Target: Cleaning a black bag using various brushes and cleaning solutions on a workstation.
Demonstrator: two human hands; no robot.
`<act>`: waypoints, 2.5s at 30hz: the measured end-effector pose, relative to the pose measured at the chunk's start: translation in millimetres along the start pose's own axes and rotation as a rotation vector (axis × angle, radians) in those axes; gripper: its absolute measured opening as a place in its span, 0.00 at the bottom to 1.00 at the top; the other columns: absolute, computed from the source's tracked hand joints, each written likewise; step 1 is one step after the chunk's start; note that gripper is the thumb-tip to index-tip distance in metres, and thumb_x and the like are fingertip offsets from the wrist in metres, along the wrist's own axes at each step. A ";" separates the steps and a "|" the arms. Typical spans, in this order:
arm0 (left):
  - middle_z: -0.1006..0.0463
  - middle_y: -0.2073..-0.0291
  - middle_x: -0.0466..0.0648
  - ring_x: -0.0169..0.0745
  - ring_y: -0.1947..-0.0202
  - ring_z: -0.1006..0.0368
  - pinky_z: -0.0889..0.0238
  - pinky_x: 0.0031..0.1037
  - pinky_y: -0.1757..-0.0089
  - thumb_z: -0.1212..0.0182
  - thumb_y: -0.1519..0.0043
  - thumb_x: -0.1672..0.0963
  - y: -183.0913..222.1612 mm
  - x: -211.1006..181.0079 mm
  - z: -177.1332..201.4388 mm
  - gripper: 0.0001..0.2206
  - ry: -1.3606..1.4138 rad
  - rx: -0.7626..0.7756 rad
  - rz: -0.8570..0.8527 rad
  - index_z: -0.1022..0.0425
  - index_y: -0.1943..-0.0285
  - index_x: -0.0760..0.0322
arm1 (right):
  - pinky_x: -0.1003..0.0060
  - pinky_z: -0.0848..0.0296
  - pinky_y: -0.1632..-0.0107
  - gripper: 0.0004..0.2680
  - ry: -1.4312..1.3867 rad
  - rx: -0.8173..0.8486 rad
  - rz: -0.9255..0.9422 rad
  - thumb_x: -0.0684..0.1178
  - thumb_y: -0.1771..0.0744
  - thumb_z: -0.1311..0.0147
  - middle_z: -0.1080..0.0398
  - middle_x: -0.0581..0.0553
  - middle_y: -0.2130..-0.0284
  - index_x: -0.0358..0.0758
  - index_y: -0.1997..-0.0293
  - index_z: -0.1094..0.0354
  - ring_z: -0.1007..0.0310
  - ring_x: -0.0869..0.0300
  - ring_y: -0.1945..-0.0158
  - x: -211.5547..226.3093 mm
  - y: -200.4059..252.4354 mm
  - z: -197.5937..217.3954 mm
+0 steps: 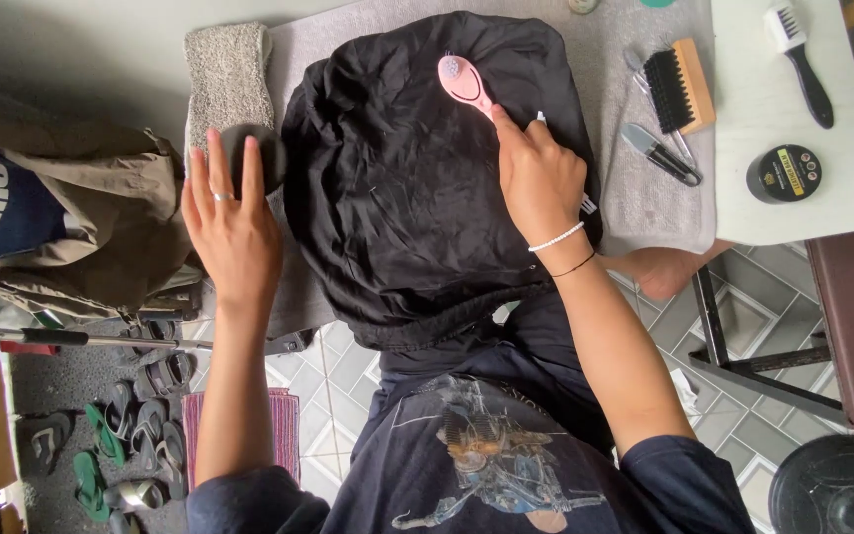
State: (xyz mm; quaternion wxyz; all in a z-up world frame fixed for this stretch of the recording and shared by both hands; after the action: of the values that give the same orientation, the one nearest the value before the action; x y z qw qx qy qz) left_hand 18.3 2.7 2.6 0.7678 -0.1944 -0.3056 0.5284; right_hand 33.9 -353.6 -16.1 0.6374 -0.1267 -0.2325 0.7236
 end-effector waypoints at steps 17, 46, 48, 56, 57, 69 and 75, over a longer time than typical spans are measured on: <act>0.35 0.30 0.58 0.68 0.39 0.24 0.19 0.49 0.49 0.37 0.34 0.67 -27.8 60.9 -100.3 0.30 -0.031 0.064 0.250 0.35 0.23 0.57 | 0.59 0.41 0.84 0.12 0.054 -0.110 0.027 0.47 0.29 0.45 0.38 0.51 0.74 0.55 0.38 0.25 0.37 0.54 0.84 -2.6 6.4 -12.7; 0.39 0.41 0.61 0.68 0.45 0.33 0.44 0.58 0.47 0.22 0.46 0.44 -67.3 36.7 -80.0 0.36 0.386 0.327 0.633 0.37 0.36 0.62 | 0.59 0.43 0.84 0.12 0.052 -0.121 0.002 0.48 0.29 0.45 0.38 0.51 0.74 0.57 0.38 0.26 0.37 0.54 0.84 -3.0 9.0 -16.3; 0.40 0.40 0.63 0.74 0.48 0.30 0.36 0.57 0.50 0.24 0.44 0.48 -69.8 37.1 -81.3 0.35 0.513 0.369 0.702 0.43 0.35 0.62 | 0.60 0.43 0.84 0.12 0.057 -0.121 0.001 0.48 0.29 0.46 0.38 0.52 0.74 0.56 0.38 0.26 0.37 0.55 0.84 -2.6 7.1 -11.0; 0.36 0.48 0.60 0.65 0.61 0.25 0.31 0.54 0.61 0.29 0.44 0.47 -87.9 50.2 -74.6 0.29 0.431 0.309 0.704 0.34 0.42 0.68 | 0.61 0.44 0.84 0.12 0.039 -0.151 0.014 0.47 0.29 0.44 0.38 0.52 0.74 0.55 0.39 0.25 0.38 0.56 0.84 -3.3 8.2 -16.0; 0.36 0.48 0.60 0.65 0.61 0.25 0.31 0.54 0.61 0.29 0.44 0.47 -84.7 49.9 -75.9 0.29 0.428 0.307 0.708 0.34 0.42 0.68 | 0.61 0.44 0.84 0.12 0.035 -0.151 0.019 0.47 0.29 0.44 0.38 0.52 0.74 0.55 0.39 0.25 0.38 0.56 0.84 -2.7 8.4 -15.1; 0.35 0.48 0.63 0.73 0.60 0.26 0.32 0.56 0.59 0.22 0.53 0.36 -85.7 55.7 -87.6 0.47 0.228 0.547 0.628 0.41 0.37 0.61 | 0.61 0.45 0.84 0.11 0.032 -0.173 0.016 0.47 0.29 0.44 0.38 0.52 0.74 0.56 0.40 0.24 0.38 0.55 0.84 -2.3 8.4 -15.7; 0.34 0.53 0.60 0.69 0.59 0.27 0.31 0.56 0.62 0.19 0.51 0.43 -111.3 70.8 -68.2 0.38 0.253 0.418 0.553 0.38 0.42 0.65 | 0.60 0.43 0.84 0.10 0.044 -0.160 0.016 0.49 0.28 0.44 0.38 0.51 0.75 0.56 0.39 0.24 0.38 0.54 0.85 -3.6 7.7 -13.7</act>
State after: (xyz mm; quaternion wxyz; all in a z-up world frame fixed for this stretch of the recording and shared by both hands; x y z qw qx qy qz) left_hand 159.4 29.4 40.2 0.6509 -0.1724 -0.0299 0.7387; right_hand 34.4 -355.4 -32.1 0.6245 -0.1949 -0.2745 0.7048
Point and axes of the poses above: each hand's wrist, its own y-axis away from the middle knuckle, its own z-axis out of the back of the hand, x = y × z, the point moved 1 cm from there along -y, towards the middle knuckle
